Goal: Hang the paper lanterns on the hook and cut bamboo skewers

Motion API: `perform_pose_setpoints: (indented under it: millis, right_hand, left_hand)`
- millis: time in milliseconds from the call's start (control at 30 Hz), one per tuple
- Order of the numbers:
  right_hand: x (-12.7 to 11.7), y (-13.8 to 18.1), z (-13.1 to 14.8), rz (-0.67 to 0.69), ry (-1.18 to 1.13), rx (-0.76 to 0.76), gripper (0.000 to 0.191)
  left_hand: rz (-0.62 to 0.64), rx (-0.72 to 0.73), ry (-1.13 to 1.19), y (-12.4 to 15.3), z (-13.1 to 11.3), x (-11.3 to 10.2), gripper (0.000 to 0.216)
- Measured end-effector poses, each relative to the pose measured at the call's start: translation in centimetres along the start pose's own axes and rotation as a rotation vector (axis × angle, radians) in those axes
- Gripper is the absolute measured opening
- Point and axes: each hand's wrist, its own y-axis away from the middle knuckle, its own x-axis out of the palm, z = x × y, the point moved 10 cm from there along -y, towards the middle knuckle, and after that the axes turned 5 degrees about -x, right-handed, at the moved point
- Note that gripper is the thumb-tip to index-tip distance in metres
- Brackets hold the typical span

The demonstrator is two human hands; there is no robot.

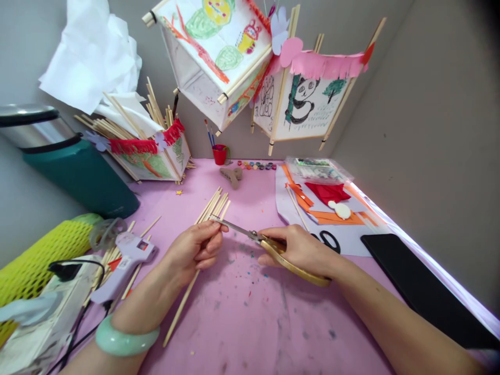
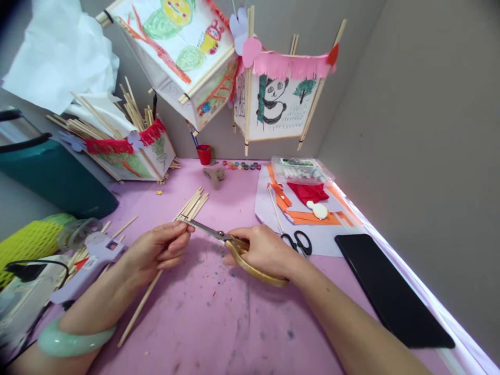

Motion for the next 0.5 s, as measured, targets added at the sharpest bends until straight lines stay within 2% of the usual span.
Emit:
perform_pose_setpoints:
  millis: [200,400,500]
  right_hand:
    - [-0.04,0.00,-0.10,0.000,-0.009,0.001,0.022]
    - [0.11,-0.07,-0.26,-0.015,0.026,0.025,0.022]
    - [0.16,-0.11,-0.14,-0.016,0.034,0.023,0.022]
  left_hand:
    - [0.016,0.004,0.003,0.03,0.12,0.00,0.014]
    - [-0.207,0.116,-0.186,0.32,-0.73,-0.60,0.012]
    - [-0.255,0.134,-0.223,0.20,-0.82,-0.81,0.011]
